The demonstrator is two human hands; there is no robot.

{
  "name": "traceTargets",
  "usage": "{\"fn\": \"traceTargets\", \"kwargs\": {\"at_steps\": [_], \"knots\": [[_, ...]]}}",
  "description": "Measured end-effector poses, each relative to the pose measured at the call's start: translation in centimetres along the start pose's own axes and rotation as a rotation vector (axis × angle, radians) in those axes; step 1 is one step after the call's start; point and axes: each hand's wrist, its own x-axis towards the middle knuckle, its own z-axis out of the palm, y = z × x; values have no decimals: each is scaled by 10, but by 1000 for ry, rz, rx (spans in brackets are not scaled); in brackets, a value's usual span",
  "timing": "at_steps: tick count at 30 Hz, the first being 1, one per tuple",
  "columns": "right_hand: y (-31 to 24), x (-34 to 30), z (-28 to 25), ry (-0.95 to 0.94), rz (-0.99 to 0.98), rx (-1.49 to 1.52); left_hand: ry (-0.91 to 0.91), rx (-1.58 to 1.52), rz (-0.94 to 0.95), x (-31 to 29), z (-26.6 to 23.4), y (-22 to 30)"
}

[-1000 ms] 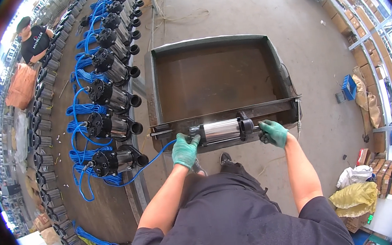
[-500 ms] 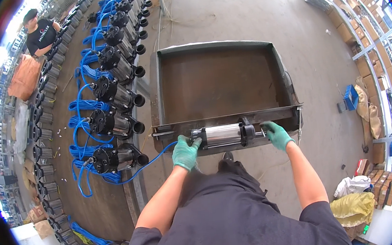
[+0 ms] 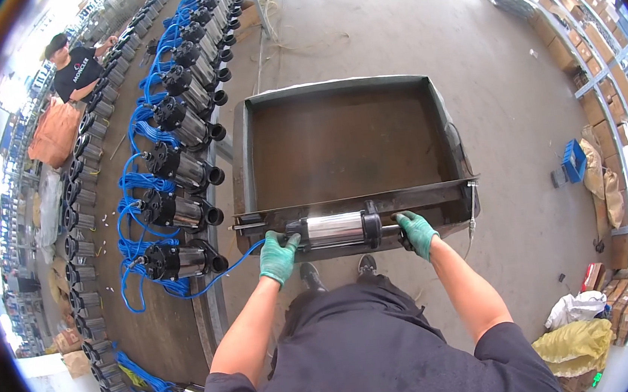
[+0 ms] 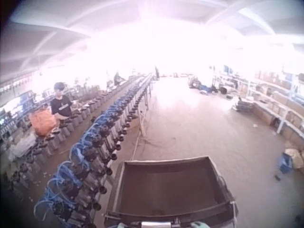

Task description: The person puts on gloves and tests submersible pumps by picking them up from a line, attaching them to a testing rig, and lowering them into a tray of liquid.

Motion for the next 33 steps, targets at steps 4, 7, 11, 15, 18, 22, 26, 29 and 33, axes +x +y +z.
{"fn": "traceTargets", "kwargs": {"at_steps": [4, 7, 11, 15, 18, 22, 26, 29, 33], "knots": [[5, -4, -6, 54, -334, -386, 48, 21, 50, 0, 1, -7], [13, -6, -27, 77, -933, -899, 51, -9, 30, 0, 2, -11], [18, -4, -35, 20, -924, -894, 62, -33, 52, 5, 6, -14], [3, -5, -22, -105, -289, -286, 45, -13, 53, 6, 6, -12], [-3, 0, -14, -84, -49, -157, 38, -43, 67, 7, 5, -12], [7, -15, -8, 28, -204, -285, 34, -38, 43, 6, 2, -12], [20, -15, -23, 190, -748, -1151, 38, -53, 47, 5, 3, -12], [23, -2, -33, 229, -832, -1305, 26, -64, 34, 7, 4, -12], [-2, -4, -34, 92, -680, -1222, 30, -69, 57, 6, 9, -16]]}}
